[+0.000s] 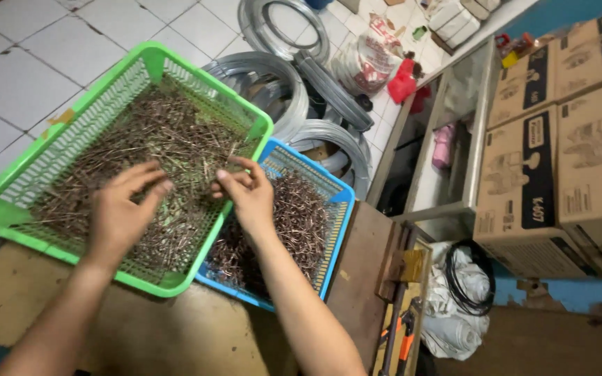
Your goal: Manually bending small metal wires into hooks using a fixed jig and pliers, then sorting them into plastic baskets.
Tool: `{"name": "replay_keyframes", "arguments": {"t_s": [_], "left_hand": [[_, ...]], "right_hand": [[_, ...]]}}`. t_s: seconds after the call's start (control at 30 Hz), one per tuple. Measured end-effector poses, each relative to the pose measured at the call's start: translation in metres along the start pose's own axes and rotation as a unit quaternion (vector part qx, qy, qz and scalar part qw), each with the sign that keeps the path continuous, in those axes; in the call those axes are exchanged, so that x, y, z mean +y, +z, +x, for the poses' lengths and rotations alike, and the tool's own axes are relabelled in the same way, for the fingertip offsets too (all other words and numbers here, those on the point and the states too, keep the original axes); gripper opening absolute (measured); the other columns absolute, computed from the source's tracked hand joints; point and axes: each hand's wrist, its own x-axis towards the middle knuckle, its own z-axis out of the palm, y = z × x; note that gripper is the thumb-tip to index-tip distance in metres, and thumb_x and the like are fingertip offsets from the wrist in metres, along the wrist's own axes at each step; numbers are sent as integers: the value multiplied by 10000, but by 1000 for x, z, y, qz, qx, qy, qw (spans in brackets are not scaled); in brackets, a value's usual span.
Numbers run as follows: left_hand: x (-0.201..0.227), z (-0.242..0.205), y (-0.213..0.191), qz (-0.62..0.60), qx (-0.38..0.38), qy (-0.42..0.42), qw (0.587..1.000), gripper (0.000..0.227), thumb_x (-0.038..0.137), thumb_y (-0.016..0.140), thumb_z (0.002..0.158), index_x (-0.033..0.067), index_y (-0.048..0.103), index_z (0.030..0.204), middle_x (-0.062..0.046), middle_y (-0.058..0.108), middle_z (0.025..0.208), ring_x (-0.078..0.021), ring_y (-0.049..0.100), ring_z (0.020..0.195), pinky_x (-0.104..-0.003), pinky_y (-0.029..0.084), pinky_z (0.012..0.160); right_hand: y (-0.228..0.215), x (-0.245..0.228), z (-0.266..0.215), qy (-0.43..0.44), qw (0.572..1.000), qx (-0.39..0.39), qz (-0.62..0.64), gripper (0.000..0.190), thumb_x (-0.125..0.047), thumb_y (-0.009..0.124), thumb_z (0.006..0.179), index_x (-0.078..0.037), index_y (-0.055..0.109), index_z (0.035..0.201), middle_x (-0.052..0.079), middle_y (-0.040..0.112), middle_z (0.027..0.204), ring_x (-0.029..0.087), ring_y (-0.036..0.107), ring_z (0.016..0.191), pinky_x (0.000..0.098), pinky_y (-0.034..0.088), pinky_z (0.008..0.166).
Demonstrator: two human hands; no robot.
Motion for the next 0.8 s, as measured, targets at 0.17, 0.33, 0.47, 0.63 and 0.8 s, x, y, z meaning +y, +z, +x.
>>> {"name": "replay_keyframes", "arguments": {"t_s": [0.17, 0.33, 0.47, 0.63, 0.8], "left_hand": [[48, -9, 58, -87, -28, 135, 987, 355, 244, 862, 813, 122, 788, 1138, -135, 780, 1056, -344, 737, 1017, -513, 499, 1033], [104, -17, 115, -123, -94, 207, 966, 211, 138, 789, 877, 150, 803, 1087, -67, 803, 1000, -271, 763, 965, -436, 533, 978], [132, -27, 158, -103, -129, 233, 958, 163, 138, 771, 894, 166, 810, 1050, -25, 808, 977, -229, 768, 912, -386, 563, 900], [159, -43, 205, -131, -215, 199, 947, 166, 160, 752, 889, 163, 817, 1041, -36, 808, 970, -274, 761, 915, -412, 580, 836], [172, -69, 258, -110, -217, 265, 933, 171, 170, 749, 903, 200, 817, 1057, 9, 808, 1010, -240, 757, 937, -386, 588, 817]], "right_hand": [[-75, -15, -26, -36, 997, 61, -9, 373, -71, 763, 926, 4, 606, 1256, 150, 709, 911, 229, 753, 774, 360, 679, 712], [-144, -44, -63, -7, 993, 117, -16, 393, -60, 771, 914, 38, 624, 1265, 171, 720, 903, 235, 760, 750, 352, 689, 701], [-194, -66, -93, 23, 987, 154, -30, 356, -74, 760, 927, 57, 656, 1241, 188, 726, 901, 247, 765, 761, 360, 683, 708], [-273, -65, -126, 54, 974, 195, -102, 275, -121, 797, 921, 41, 717, 1128, 184, 742, 840, 240, 770, 698, 346, 669, 588], [-316, -76, -153, 120, 970, 196, -82, 291, -263, 715, 999, 27, 703, 977, 162, 698, 695, 175, 707, 518, 294, 625, 505]]}}
